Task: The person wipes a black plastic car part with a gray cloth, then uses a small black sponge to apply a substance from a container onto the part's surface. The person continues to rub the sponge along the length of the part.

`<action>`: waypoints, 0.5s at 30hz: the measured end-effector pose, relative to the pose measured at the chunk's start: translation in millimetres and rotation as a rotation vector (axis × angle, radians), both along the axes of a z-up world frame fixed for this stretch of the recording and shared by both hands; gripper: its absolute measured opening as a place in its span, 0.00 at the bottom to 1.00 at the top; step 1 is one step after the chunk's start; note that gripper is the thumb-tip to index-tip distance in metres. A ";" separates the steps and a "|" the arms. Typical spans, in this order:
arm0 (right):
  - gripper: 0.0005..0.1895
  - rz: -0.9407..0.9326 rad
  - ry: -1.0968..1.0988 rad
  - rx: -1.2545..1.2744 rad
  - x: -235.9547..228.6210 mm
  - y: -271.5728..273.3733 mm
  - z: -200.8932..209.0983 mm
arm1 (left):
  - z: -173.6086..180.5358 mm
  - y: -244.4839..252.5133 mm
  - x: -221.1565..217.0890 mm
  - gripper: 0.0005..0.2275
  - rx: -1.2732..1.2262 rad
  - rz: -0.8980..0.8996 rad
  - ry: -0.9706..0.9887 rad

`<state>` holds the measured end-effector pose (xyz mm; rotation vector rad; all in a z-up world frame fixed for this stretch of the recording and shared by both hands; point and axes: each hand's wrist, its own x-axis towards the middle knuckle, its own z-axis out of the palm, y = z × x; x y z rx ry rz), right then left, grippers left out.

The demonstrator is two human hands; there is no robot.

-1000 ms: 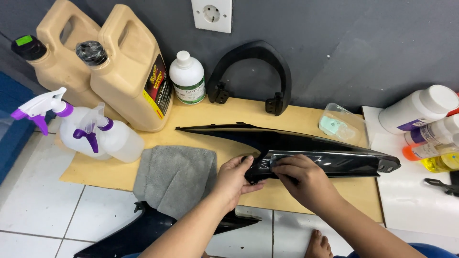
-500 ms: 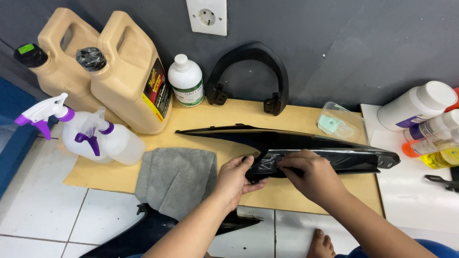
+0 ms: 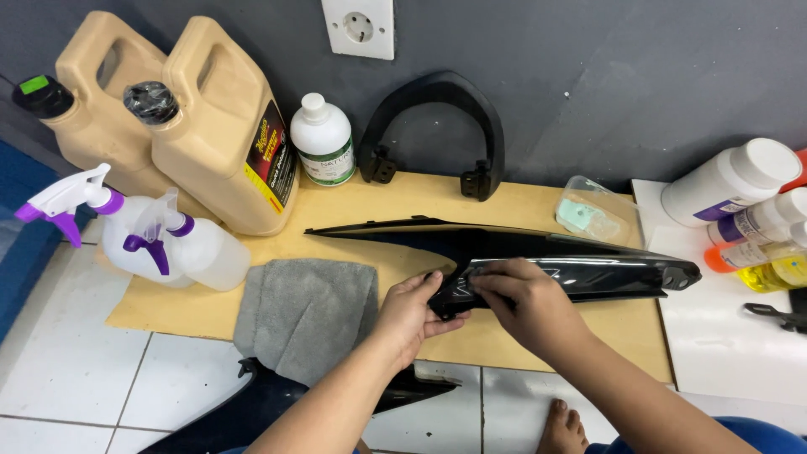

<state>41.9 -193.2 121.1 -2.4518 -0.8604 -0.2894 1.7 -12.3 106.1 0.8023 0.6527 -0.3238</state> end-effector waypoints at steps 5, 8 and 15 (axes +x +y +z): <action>0.06 -0.039 0.072 -0.050 -1.3 -7.7 6.7 | -1.3 0.6 -1.0 0.15 -0.013 -0.013 0.010; 0.05 -0.011 0.083 -0.027 -3.2 1.3 3.8 | -1.8 1.1 -2.5 0.15 -0.009 -0.011 0.021; 0.06 -0.067 0.123 -0.079 0.5 -11.5 8.6 | -0.1 -0.7 -3.0 0.16 -0.023 -0.009 0.023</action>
